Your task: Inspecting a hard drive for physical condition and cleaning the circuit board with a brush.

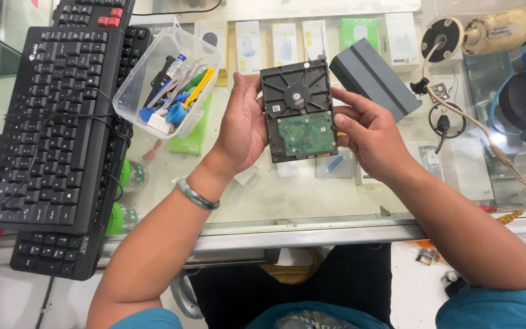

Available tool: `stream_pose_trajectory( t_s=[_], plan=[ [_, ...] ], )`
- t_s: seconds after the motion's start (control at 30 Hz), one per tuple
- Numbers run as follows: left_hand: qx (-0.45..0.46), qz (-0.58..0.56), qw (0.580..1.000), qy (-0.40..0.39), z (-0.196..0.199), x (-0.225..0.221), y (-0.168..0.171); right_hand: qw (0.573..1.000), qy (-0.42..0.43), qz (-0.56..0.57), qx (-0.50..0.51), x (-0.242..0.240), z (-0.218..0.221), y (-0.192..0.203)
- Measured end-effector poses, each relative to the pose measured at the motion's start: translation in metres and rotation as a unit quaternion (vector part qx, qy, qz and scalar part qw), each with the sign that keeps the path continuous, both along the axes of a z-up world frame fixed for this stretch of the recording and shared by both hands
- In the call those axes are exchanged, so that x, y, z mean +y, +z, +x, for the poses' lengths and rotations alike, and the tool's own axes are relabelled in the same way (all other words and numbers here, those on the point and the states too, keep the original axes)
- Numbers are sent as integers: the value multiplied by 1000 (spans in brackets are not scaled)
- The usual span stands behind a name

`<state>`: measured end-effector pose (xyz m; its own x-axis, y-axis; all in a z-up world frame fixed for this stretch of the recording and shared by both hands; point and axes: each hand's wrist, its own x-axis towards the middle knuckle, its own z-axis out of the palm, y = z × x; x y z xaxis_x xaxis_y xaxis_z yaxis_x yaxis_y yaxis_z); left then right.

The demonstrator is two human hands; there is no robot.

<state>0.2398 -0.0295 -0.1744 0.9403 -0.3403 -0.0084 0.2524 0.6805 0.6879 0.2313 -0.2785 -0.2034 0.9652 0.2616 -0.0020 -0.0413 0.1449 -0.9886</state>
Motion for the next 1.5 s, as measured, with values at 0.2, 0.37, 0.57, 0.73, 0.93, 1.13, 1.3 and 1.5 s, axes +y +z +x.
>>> stream_pose_trajectory(
  t_s=[0.2,0.37,0.57,0.73,0.93,1.13,1.3,1.5],
  plan=[
    [-5,-24,1000,12,4,-4,-7,1000,0,0,14,3,0,3],
    [46,-66,996,32,7,-5,-18,995,-4,81,62,-3,4,-9],
    [139,-27,988,63,0,1,5,982,-88,153,61,7,-7,28],
    [122,126,983,61,-4,1,14,986,-73,147,8,7,-4,17],
    [-14,378,926,7,-31,-4,66,988,-65,127,-59,14,3,-8],
    [-15,632,770,-89,-35,5,97,990,-22,90,-102,16,-2,1],
    [-50,660,745,-83,-24,12,68,991,-4,74,-111,15,-4,5],
    [-85,673,731,-79,-19,16,71,994,8,20,-112,12,-9,23]
  ],
)
